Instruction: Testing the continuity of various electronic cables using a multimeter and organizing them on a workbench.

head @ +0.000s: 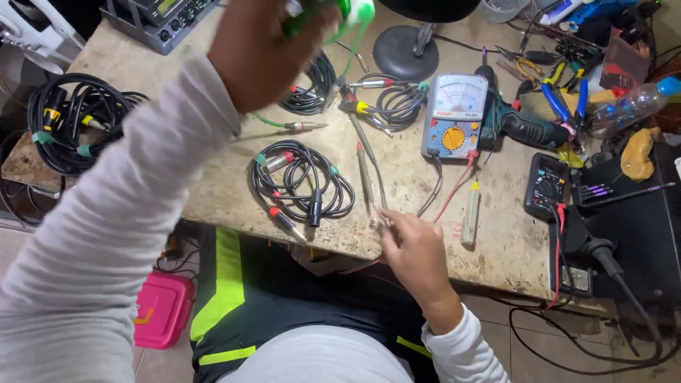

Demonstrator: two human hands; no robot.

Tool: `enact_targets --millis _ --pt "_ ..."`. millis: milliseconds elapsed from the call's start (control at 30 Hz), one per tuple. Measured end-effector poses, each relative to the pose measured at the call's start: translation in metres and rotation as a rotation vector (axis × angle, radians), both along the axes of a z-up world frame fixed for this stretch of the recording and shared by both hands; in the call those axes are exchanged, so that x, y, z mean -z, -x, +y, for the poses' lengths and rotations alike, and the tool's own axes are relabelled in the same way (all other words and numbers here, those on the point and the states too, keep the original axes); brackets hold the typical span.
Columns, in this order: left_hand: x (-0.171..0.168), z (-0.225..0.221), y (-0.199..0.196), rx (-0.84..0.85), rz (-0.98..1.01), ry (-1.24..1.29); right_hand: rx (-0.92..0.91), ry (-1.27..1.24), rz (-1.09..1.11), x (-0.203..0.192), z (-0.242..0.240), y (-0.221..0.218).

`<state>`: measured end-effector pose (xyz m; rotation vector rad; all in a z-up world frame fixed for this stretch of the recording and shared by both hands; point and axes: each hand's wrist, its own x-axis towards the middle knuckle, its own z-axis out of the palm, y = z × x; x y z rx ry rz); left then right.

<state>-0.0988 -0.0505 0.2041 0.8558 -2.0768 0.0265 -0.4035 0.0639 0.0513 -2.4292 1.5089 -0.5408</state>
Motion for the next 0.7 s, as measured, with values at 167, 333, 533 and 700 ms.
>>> enact_targets --millis 167,333,533,700 --pt "0.116 0.074 0.067 -0.001 0.076 -0.135 0.463 -0.071 -0.356 -0.001 0.013 0.056" --pt "0.221 0.121 0.090 0.058 -0.256 0.013 0.569 -0.142 -0.127 -0.010 0.017 0.096" --pt "0.191 0.128 0.082 0.067 -0.161 0.002 0.212 0.005 0.032 -0.007 -0.002 0.076" --pt "0.191 0.046 0.041 -0.189 -0.067 -0.056 0.088 0.151 0.130 0.011 -0.045 0.036"
